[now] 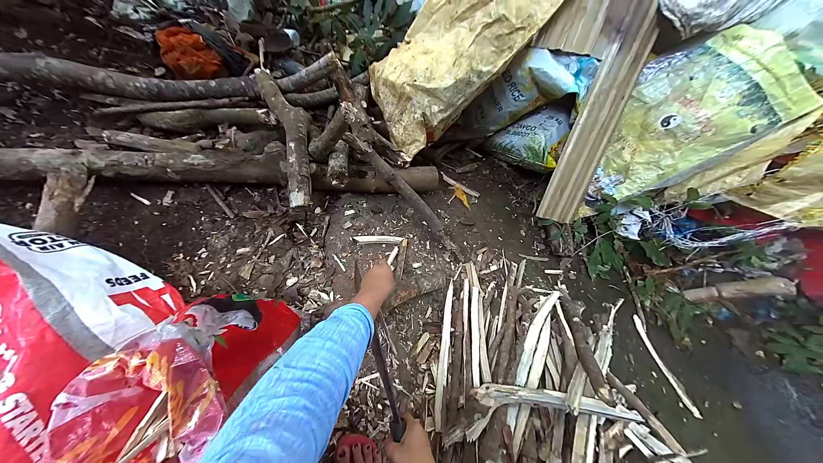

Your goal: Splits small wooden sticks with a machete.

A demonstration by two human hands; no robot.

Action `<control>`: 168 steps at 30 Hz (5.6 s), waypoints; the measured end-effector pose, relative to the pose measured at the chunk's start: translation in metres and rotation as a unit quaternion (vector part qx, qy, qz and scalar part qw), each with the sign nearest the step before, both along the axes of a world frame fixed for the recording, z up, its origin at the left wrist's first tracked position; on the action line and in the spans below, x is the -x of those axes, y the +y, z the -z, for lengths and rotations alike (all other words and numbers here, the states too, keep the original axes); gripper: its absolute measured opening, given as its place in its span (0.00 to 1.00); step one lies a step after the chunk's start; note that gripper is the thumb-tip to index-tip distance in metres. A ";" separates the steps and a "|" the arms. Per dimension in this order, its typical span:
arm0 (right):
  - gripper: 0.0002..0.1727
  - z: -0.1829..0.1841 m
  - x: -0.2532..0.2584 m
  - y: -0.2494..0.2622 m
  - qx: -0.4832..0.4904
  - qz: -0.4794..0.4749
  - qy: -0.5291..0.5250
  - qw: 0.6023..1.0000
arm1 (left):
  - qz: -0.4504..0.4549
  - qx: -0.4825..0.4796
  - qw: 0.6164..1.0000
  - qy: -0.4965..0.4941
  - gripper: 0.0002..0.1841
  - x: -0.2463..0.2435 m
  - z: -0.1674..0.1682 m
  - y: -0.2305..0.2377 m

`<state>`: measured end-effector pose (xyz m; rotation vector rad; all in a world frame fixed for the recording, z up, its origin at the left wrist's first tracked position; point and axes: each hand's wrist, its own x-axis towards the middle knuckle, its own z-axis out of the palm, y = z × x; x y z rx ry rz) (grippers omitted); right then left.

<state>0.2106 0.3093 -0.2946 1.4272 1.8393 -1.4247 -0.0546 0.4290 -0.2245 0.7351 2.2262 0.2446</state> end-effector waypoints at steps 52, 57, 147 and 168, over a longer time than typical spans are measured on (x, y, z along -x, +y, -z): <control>0.25 -0.075 -0.008 -0.010 -0.136 0.064 0.162 0.975 | -0.139 -0.404 0.904 -0.031 0.13 -0.008 0.047 -0.130; 0.25 -0.073 -0.002 -0.008 -0.131 0.065 0.157 0.977 | -0.138 -0.420 0.896 -0.027 0.13 -0.008 0.049 -0.132; 0.28 -0.019 0.001 -0.006 -0.125 0.044 0.066 0.989 | -0.301 -0.317 0.899 0.031 0.13 0.004 0.022 -0.181; 0.30 0.004 0.011 -0.001 -0.095 0.035 0.026 0.995 | -0.274 -0.316 0.908 -0.015 0.17 -0.002 0.034 -0.175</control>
